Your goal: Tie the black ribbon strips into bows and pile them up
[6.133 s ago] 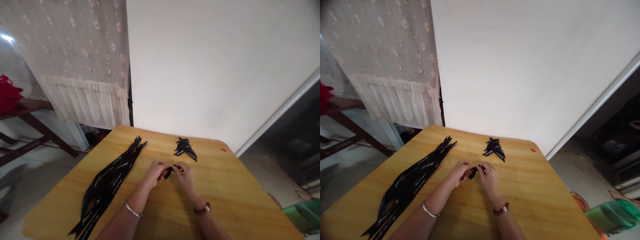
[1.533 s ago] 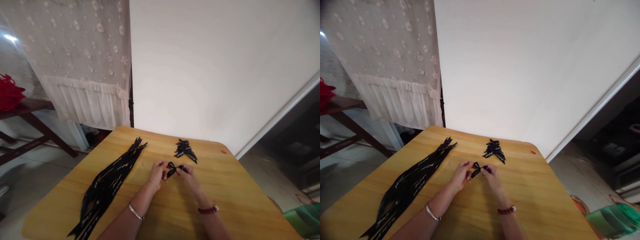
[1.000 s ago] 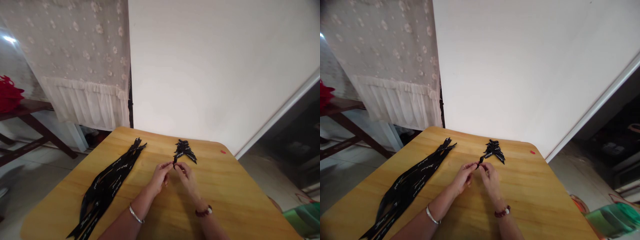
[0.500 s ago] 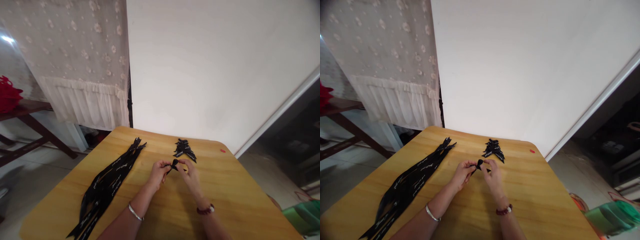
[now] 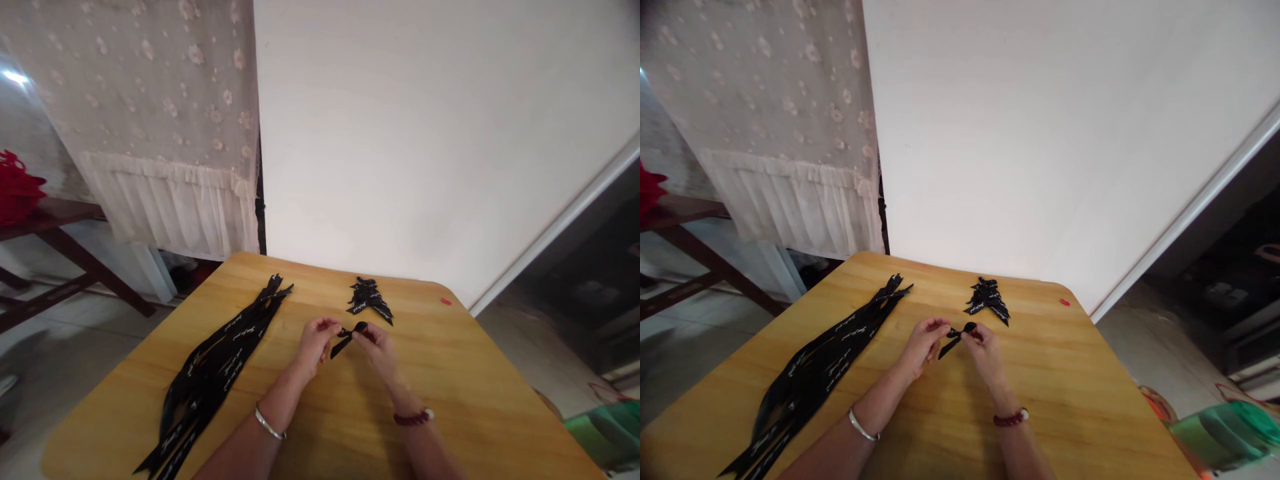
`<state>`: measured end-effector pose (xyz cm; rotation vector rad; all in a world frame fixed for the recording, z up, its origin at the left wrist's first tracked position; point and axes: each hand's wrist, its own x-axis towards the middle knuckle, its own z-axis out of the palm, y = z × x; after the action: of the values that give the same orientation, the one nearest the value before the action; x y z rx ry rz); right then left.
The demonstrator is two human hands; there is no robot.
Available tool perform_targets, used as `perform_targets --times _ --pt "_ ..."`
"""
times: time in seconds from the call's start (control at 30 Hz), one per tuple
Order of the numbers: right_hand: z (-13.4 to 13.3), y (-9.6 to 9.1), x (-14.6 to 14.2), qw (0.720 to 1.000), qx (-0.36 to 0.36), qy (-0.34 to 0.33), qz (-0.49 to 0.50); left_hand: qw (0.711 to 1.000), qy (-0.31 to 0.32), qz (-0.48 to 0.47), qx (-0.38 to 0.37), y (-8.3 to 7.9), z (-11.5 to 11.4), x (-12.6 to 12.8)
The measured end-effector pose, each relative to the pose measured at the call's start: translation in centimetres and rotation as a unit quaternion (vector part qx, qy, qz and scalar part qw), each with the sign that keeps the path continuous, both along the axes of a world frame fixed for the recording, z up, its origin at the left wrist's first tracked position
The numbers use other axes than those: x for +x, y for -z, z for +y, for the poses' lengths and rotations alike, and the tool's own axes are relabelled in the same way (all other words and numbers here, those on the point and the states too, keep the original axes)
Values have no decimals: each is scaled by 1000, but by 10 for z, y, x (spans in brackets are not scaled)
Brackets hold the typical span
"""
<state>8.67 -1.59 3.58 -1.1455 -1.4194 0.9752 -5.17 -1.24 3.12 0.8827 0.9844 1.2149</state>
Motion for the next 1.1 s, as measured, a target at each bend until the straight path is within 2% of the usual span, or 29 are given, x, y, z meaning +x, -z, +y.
perform_targets --times 0.1,0.17,0.3,0.4,0.47,0.53,0.8,1.1 --pt "-1 -1 -2 1000 -1 -8 -1 1000 15 -12 7 2 0 0" --pt "0 -1 -2 1000 1 0 -12 1000 -1 -31 3 3 1 0" --pt "1 2 2 998 12 58 -26 996 -43 -71 -24 2 2 -1" --pt "2 3 3 997 15 74 -19 991 0 -115 -64 1 0 1" --pt "1 3 0 997 12 71 0 986 37 -137 -85 2 -2 3" --pt "-1 2 -5 997 4 70 24 983 49 -150 -92 4 -4 6" --pt "-7 4 -15 993 -37 41 102 984 50 -164 -40 7 -7 14" --pt "-6 1 -17 990 -52 -18 133 989 13 -147 -13 6 -7 14"
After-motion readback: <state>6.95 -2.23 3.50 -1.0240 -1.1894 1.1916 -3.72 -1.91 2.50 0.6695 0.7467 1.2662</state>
